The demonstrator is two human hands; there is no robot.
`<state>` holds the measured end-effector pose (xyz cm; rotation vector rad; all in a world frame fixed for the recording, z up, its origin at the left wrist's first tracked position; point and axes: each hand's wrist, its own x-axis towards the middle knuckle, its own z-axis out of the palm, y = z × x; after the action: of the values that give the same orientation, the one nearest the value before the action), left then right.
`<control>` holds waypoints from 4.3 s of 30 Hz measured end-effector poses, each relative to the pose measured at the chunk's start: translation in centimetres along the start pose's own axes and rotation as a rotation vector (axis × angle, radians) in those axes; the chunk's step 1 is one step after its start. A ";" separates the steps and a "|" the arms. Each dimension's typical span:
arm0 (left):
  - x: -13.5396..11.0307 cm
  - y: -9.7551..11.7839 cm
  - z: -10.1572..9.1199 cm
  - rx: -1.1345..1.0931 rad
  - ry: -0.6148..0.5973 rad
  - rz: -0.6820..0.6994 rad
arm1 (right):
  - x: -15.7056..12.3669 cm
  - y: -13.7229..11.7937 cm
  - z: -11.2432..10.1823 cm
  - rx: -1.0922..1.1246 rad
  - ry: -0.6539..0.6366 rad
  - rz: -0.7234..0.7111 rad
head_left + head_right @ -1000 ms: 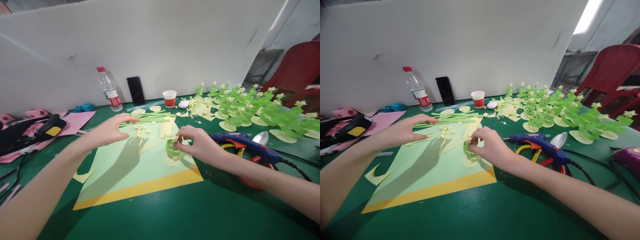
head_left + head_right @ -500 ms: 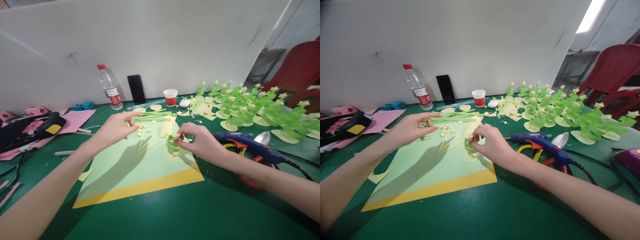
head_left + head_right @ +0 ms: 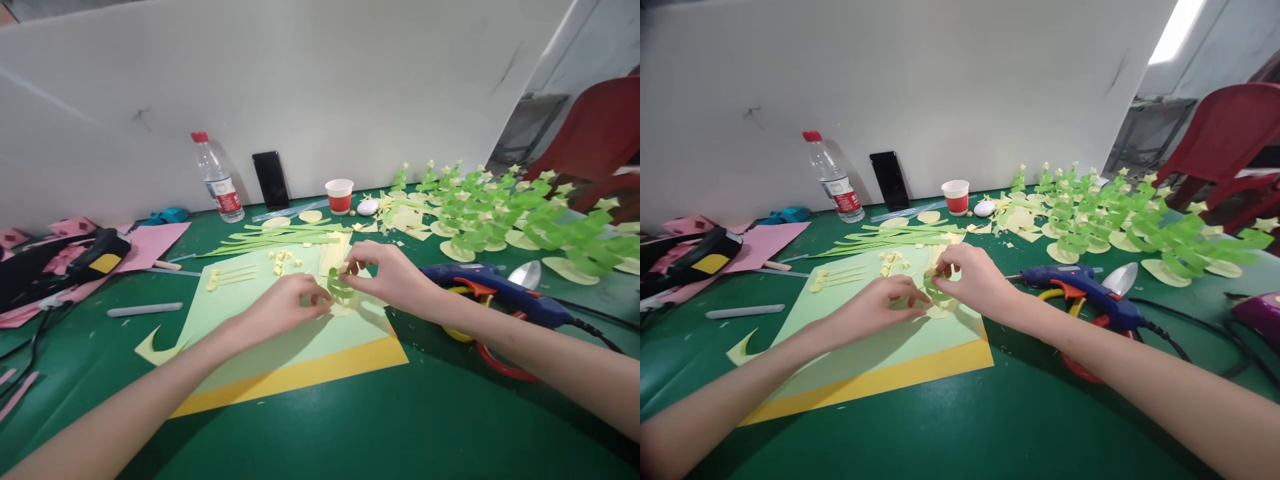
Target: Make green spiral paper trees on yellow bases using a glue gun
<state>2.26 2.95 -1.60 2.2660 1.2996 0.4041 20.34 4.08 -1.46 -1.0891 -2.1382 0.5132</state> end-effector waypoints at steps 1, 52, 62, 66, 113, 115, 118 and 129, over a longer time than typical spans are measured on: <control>0.0 0.0 0.5 0.003 0.018 0.003 | 0.0 0.0 0.0 0.002 -0.002 0.002; 0.2 -0.3 2.8 0.179 0.136 0.030 | 0.3 0.5 -0.3 0.105 -0.001 0.070; 0.2 -0.2 2.8 0.179 0.144 0.029 | 0.2 0.2 -0.4 0.120 -0.020 0.049; 0.2 -0.1 2.8 0.178 0.146 0.031 | 0.2 0.2 -0.4 0.118 -0.024 0.044; -1.1 -0.8 -4.0 0.790 0.228 0.643 | 0.1 0.4 -0.1 0.090 -0.009 0.020; -1.1 -0.7 -3.8 0.761 0.187 0.593 | 0.0 0.4 -0.1 0.089 -0.008 0.022; -1.2 -0.4 -3.5 0.704 0.152 0.563 | 0.1 0.3 -0.1 0.091 -0.013 0.023; -0.7 -0.3 -1.3 0.391 0.278 0.417 | 0.1 0.4 0.0 0.103 -0.010 0.020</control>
<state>1.05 2.80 -0.72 2.9106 1.0975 0.6782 20.55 4.35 -1.62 -1.0539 -2.0870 0.6322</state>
